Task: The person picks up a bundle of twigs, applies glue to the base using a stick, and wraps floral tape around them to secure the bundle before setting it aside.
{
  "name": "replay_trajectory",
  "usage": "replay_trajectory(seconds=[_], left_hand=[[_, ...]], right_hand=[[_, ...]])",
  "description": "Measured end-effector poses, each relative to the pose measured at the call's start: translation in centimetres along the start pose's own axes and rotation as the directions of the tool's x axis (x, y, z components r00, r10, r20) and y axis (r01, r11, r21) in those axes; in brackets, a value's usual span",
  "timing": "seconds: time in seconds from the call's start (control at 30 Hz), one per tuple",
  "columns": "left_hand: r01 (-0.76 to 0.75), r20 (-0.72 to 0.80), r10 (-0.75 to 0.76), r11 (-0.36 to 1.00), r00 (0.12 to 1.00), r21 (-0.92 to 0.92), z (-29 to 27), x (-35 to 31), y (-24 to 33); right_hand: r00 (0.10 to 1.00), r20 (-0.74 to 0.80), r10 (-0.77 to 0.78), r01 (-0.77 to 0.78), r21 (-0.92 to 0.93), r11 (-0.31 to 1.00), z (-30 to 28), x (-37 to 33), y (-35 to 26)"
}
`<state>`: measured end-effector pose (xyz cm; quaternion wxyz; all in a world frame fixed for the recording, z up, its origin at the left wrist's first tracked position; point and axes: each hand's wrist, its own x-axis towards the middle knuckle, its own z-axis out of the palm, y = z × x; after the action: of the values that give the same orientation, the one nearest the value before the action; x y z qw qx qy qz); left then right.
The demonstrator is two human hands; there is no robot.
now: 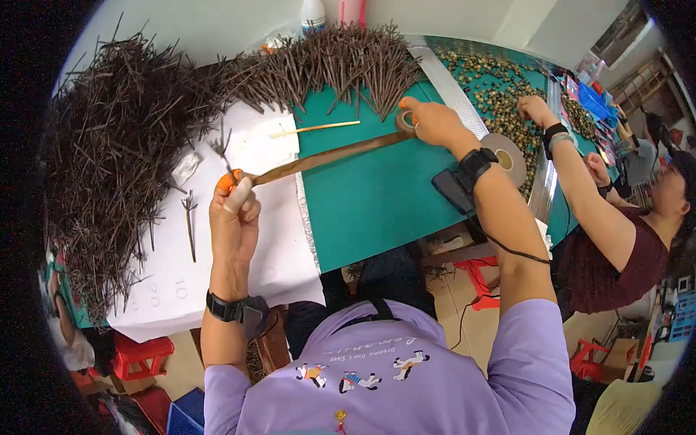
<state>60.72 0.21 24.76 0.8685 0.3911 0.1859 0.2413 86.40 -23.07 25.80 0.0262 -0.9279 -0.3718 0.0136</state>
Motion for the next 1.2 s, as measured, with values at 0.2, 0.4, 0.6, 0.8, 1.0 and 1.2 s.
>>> replay_trajectory(seconds=[0.2,0.4,0.6,0.8,1.0,1.2], left_hand=[[-0.091,-0.045,0.091,0.996,0.995,-0.013,-6.3,-5.7,2.8],[-0.178,-0.225,0.161,0.982,0.961,-0.058,-13.4,-12.4,5.5],[-0.182,-0.301,0.208,0.977,0.931,0.112,-14.4,-15.6,7.8],[-0.002,-0.206,0.056,0.968,0.977,0.250,-4.8,-10.3,7.0],[-0.004,0.004,0.004,0.993,1.000,0.115,2.1,-7.6,6.2],[-0.015,0.078,-0.002,0.974,0.997,0.226,5.6,-6.7,5.9]], right_hand=[[0.995,0.092,0.024,-0.020,-0.043,0.999,-0.4,0.6,0.0],[0.978,0.179,0.110,-0.090,-0.117,0.989,-1.6,1.8,0.7],[0.999,0.029,-0.039,0.041,-0.044,0.998,-1.5,4.2,1.0],[0.911,-0.231,-0.341,0.398,0.705,0.587,-4.3,0.2,-10.3],[0.741,-0.340,-0.579,0.433,0.901,0.024,-3.1,-4.7,-19.7],[0.818,-0.045,-0.573,-0.065,0.983,-0.170,-4.4,-5.4,-17.2]])
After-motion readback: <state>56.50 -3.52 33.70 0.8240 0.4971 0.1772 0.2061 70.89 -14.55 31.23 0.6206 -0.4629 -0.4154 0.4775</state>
